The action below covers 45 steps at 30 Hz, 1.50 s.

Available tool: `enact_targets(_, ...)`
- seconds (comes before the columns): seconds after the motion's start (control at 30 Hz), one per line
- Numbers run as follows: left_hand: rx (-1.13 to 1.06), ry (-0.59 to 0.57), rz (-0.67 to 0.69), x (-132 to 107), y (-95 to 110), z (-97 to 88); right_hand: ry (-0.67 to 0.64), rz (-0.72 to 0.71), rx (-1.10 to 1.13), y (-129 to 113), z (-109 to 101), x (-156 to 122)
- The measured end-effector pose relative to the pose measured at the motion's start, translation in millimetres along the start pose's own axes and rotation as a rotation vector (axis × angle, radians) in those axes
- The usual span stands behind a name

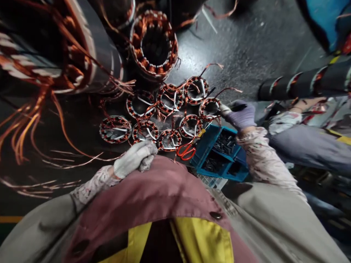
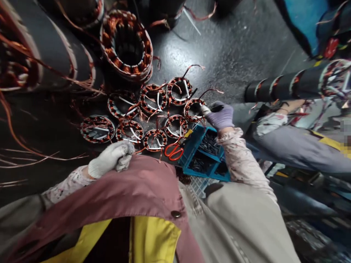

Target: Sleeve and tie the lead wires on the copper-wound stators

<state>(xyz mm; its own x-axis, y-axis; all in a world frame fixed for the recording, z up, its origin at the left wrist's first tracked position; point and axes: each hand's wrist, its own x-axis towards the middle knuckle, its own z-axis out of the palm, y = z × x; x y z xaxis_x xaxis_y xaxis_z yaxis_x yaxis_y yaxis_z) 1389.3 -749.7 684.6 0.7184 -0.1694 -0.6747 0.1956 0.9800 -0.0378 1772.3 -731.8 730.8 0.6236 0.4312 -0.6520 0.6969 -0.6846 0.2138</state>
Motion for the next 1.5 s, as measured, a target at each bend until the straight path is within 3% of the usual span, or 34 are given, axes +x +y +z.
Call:
enact_targets(0.07, -0.068, 0.076, 0.008, 5.5, 4.8, 1.9, -0.016, 0.022, -0.033, 8.2, 15.1, 10.9)
enact_targets(0.17, -0.084, 0.148, 0.0, 10.3, 7.8, -0.7, -0.038, -0.062, 0.146, 22.2, 29.6, 19.3)
enact_targets(0.33, -0.12, 0.144, 0.003, 15.5, 12.3, -2.2, -0.127, -0.1, 0.203, 42.2, 40.7, 25.4)
enact_targets(0.43, -0.152, 0.157, -0.011, 16.2, 15.0, -3.0, -0.166, -0.146, 0.219, 40.1, 41.1, 22.9)
enact_targets(0.6, -0.192, 0.178, 0.022, 15.3, 10.3, -11.5, 0.011, -0.015, -0.05, 1.4, 18.2, 7.4)
enact_targets(0.73, -0.247, 0.199, 0.003, 15.3, 3.9, -14.0, 0.216, -0.071, 0.03, -44.7, -2.1, 7.7)
enact_targets(0.9, -0.269, 0.225, 0.008, 11.7, 1.8, -12.5, 0.013, -0.154, -0.105, -76.6, 19.6, 37.9)
enact_targets(1.03, -0.367, 0.289, 0.002, 6.9, -3.0, -14.6, -0.017, -0.198, -0.403, -78.8, 41.6, 55.2)
enact_targets(1.13, -0.428, 0.302, 0.009, 4.5, -8.0, -16.0, -0.038, -0.214, -0.493, -80.8, 38.5, 55.3)
enact_targets(1.23, -0.437, 0.296, 0.008, 2.8, -11.5, -16.3, 0.011, -0.222, -0.388, -87.4, 22.1, 42.5)
enact_targets(1.33, -0.432, 0.292, 0.021, 1.3, -12.6, -15.0, 0.08, -0.282, -0.109, -97.9, 12.1, 18.6)
enact_targets(1.5, -0.421, 0.295, 0.045, -3.1, -15.4, -11.8, -0.109, -0.346, 0.04, -116.2, 39.1, -6.3)
